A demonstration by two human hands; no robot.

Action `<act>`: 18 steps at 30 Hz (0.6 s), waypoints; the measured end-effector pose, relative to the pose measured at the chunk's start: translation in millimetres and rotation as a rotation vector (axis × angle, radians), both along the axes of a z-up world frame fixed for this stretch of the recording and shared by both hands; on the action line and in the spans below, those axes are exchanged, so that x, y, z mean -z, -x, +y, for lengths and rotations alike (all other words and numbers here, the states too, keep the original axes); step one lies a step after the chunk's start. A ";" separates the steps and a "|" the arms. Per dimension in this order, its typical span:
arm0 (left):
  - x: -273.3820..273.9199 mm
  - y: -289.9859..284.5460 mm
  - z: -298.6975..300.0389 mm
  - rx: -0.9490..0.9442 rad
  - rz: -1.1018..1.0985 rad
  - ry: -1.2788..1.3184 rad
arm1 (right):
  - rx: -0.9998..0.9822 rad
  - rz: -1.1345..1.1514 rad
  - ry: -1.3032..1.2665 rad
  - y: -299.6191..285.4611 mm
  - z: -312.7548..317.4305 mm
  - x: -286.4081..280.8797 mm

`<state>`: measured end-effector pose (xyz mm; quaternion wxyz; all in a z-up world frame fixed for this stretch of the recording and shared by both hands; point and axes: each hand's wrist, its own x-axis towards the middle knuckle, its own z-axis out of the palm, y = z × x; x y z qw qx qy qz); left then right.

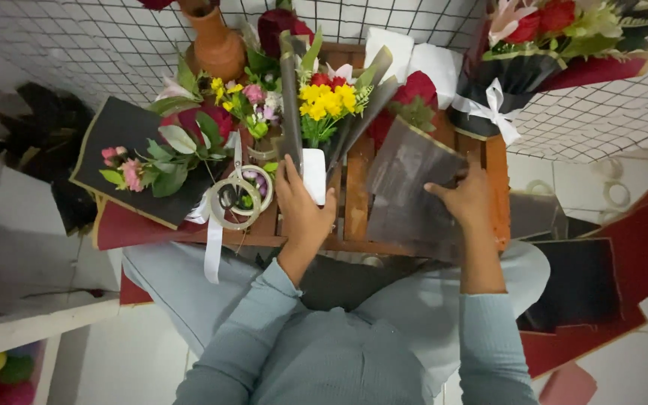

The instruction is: Wrapping multiple flower bouquets with decorative paper and securing them with tape.

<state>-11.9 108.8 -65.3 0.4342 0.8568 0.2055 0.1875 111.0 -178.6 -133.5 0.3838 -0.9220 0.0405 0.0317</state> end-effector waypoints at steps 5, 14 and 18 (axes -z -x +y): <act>22.9 -5.2 6.8 0.029 0.014 0.032 | 0.087 0.047 -0.094 -0.2 -8.1 19.5; 20.2 -2.8 5.4 -0.017 -0.070 0.117 | -0.038 -0.027 -0.318 -0.2 -19.0 20.4; 46.9 -4.4 7.2 -0.047 -0.137 0.077 | 0.029 -0.482 -0.311 -17.2 18.6 -46.1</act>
